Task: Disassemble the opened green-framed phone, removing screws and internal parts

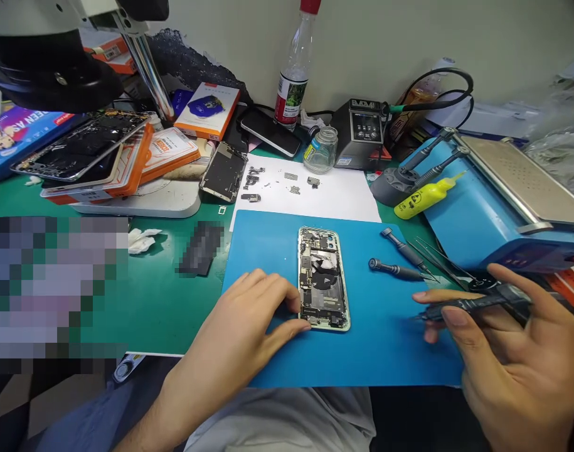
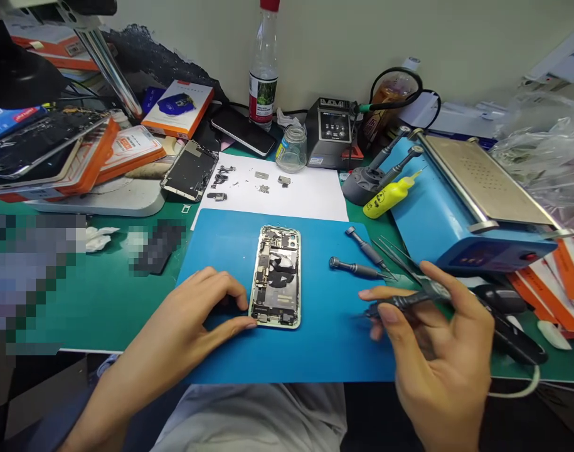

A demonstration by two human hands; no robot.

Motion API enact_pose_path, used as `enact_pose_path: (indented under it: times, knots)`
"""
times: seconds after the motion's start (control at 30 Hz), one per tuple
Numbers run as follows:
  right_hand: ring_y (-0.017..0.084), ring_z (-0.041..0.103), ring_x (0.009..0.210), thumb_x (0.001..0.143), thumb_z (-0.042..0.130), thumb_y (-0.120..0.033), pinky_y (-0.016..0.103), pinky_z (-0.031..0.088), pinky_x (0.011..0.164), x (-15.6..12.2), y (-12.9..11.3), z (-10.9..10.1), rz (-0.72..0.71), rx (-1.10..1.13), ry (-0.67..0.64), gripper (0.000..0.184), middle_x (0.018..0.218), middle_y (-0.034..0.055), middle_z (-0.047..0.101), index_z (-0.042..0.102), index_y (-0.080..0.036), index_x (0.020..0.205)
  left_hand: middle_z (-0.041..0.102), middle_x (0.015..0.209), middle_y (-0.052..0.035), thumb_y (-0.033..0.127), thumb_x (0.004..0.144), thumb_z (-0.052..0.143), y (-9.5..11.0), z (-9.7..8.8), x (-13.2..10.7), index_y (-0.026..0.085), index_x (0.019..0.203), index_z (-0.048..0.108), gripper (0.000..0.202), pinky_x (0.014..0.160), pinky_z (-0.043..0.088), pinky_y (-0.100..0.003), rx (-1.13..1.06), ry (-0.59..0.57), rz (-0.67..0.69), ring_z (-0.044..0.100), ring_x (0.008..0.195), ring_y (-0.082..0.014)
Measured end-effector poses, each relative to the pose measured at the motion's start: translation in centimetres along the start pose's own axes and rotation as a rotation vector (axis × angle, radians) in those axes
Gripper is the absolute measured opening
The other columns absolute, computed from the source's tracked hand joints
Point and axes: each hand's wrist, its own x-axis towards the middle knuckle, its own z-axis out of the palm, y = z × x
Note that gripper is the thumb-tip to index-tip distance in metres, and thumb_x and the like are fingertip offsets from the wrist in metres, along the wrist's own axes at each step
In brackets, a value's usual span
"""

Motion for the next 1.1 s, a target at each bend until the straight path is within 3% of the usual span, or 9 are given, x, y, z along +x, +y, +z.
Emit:
enact_pose_path:
  times: [0.1, 0.17, 0.33, 0.43, 0.67, 0.83, 0.97, 1.1]
  knots:
    - [0.029, 0.082, 0.083, 0.093, 0.090, -0.035, 0.038, 0.068, 0.051, -0.2, -1.6, 2.6, -0.025, 0.220, -0.016, 0.062, 0.090, 0.0011, 0.079, 0.059, -0.036, 0.147, 0.072, 0.101, 0.0036, 0.021, 0.108, 0.081, -0.2, 0.0, -0.1, 0.026, 0.102, 0.060, 0.022, 0.080, 0.045, -0.034, 0.002, 0.001, 0.013, 0.064, 0.095, -0.0219]
    - [0.028, 0.082, 0.086, 0.095, 0.089, -0.032, 0.036, 0.067, 0.050, -0.6, -2.5, 4.3, -0.045, 0.291, -0.039, 0.063, 0.089, 0.0001, 0.076, 0.057, -0.037, 0.150, 0.071, 0.100, 0.0036, 0.020, 0.108, 0.079, -0.2, 0.0, 0.0, 0.026, 0.101, 0.060, 0.022, 0.079, 0.044, -0.034, 0.003, 0.007, 0.016, 0.063, 0.094, -0.0218]
    - [0.026, 0.083, 0.085, 0.098, 0.084, -0.015, 0.042, 0.073, 0.068, -2.2, -3.8, 8.0, -0.242, 0.204, -0.043, 0.058, 0.100, 0.0020, 0.077, 0.062, -0.037, 0.147, 0.068, 0.096, 0.0039, 0.018, 0.110, 0.076, -0.2, 0.0, 0.1, 0.025, 0.092, 0.050, 0.032, 0.078, 0.042, -0.035, -0.026, 0.013, 0.012, 0.059, 0.091, -0.0205]
    - [0.027, 0.084, 0.084, 0.097, 0.082, -0.010, 0.045, 0.073, 0.070, -2.5, -4.0, 9.4, -0.381, 0.117, -0.073, 0.051, 0.104, 0.0052, 0.076, 0.067, -0.032, 0.140, 0.066, 0.094, 0.0030, 0.021, 0.112, 0.073, -0.3, 0.1, 0.2, 0.024, 0.085, 0.040, 0.043, 0.080, 0.041, -0.037, -0.012, 0.000, 0.034, 0.056, 0.089, -0.0208]
    - [0.024, 0.084, 0.083, 0.099, 0.079, -0.009, 0.040, 0.073, 0.074, -2.2, -3.8, 9.8, -0.461, 0.092, -0.187, 0.052, 0.104, 0.0037, 0.078, 0.065, -0.033, 0.143, 0.064, 0.093, 0.0027, 0.020, 0.113, 0.072, -0.4, 0.0, 0.1, 0.025, 0.085, 0.038, 0.044, 0.080, 0.039, -0.039, 0.022, -0.008, 0.041, 0.052, 0.088, -0.0206]
    - [0.025, 0.084, 0.080, 0.098, 0.078, -0.006, 0.036, 0.072, 0.068, -1.8, -3.4, 10.1, -0.507, 0.172, -0.266, 0.055, 0.097, 0.0023, 0.080, 0.065, -0.030, 0.146, 0.063, 0.093, 0.0024, 0.019, 0.114, 0.069, -0.3, 0.0, 0.2, 0.025, 0.087, 0.041, 0.040, 0.079, 0.039, -0.038, 0.031, -0.004, 0.055, 0.052, 0.088, -0.0201]
    - [0.023, 0.084, 0.079, 0.094, 0.082, -0.006, 0.031, 0.071, 0.064, -1.4, -3.1, 10.3, -0.568, 0.180, -0.250, 0.055, 0.101, 0.0038, 0.080, 0.068, -0.025, 0.144, 0.061, 0.093, 0.0035, 0.016, 0.113, 0.070, -0.4, -0.1, 0.1, 0.024, 0.087, 0.039, 0.041, 0.080, 0.038, -0.037, 0.014, -0.008, 0.062, 0.051, 0.089, -0.0194]
    - [0.025, 0.085, 0.079, 0.091, 0.091, -0.013, 0.033, 0.072, 0.063, -1.0, -3.0, 10.1, -0.630, 0.081, -0.240, 0.060, 0.104, 0.0046, 0.083, 0.069, -0.028, 0.144, 0.058, 0.092, 0.0043, 0.014, 0.114, 0.068, -0.4, -0.1, 0.0, 0.024, 0.088, 0.037, 0.041, 0.079, 0.037, -0.036, 0.002, -0.001, 0.076, 0.048, 0.088, -0.0193]
